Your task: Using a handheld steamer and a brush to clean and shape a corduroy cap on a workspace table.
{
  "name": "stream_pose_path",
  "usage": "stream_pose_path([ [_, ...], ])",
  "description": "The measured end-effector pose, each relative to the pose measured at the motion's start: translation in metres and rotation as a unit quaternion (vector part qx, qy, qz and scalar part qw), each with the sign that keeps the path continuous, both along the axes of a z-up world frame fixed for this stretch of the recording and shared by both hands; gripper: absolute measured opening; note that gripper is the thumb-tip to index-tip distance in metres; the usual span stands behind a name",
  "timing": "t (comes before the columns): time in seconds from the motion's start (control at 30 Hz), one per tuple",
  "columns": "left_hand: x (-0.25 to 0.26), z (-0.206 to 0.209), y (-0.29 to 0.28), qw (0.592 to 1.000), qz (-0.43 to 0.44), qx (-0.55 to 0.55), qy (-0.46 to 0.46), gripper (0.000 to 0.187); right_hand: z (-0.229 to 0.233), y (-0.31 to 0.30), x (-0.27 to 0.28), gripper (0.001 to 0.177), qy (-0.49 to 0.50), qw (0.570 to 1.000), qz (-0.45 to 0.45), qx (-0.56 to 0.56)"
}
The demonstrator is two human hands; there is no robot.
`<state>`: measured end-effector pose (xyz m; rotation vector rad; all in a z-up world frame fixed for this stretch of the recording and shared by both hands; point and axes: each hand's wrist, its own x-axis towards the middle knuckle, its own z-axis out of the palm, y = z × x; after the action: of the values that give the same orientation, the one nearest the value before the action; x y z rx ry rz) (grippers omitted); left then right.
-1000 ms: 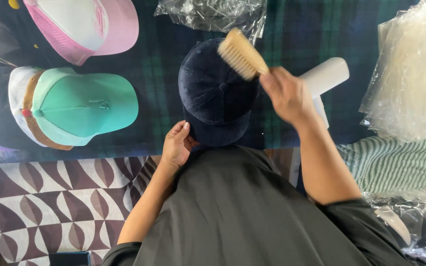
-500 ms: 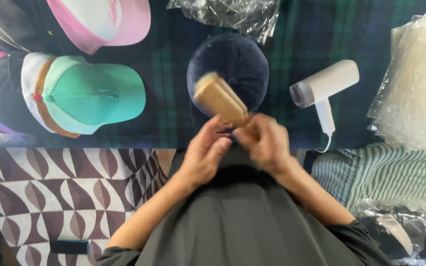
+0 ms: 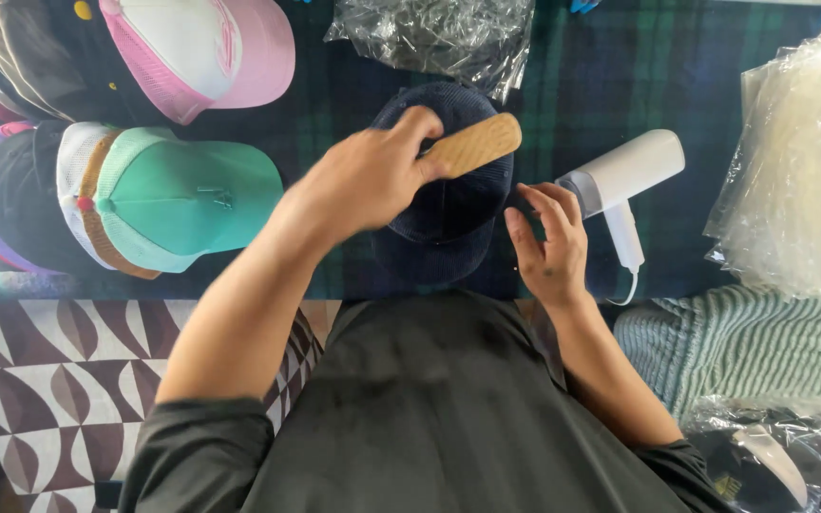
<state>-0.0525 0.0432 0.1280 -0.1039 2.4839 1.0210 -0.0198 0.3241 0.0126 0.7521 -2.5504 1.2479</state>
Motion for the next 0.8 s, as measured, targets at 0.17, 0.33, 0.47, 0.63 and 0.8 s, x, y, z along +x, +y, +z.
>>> stream_pose_path([
  [0.17, -0.077, -0.027, -0.03, 0.991, -0.058, 0.027, -0.117, 0.03, -0.006, -0.005, -0.008, 0.029, -0.158, 0.987, -0.014, 0.031],
  [0.33, -0.055, -0.083, -0.07, 0.991, 0.081, -0.043, -0.098, 0.031, -0.012, -0.009, -0.016, 0.039, -0.225, 0.973, -0.046, 0.014],
  [0.47, 0.038, -0.085, -0.046, 0.956, 0.166, 0.043, 0.24, 0.022, -0.013, -0.008, -0.011, 0.054, -0.249, 0.967, -0.058, -0.001],
  [0.63, 0.15, -0.152, 0.027, 0.932, 0.276, 0.111, 0.209, 0.036, -0.048, -0.009, -0.004, 0.058, -0.176, 0.981, 0.001, -0.077],
  [0.8, 0.193, -0.227, 0.033, 0.896, 0.437, 0.066, -0.044, 0.044, -0.072, 0.0, 0.0, 0.068, -0.213, 0.975, -0.017, -0.065],
])
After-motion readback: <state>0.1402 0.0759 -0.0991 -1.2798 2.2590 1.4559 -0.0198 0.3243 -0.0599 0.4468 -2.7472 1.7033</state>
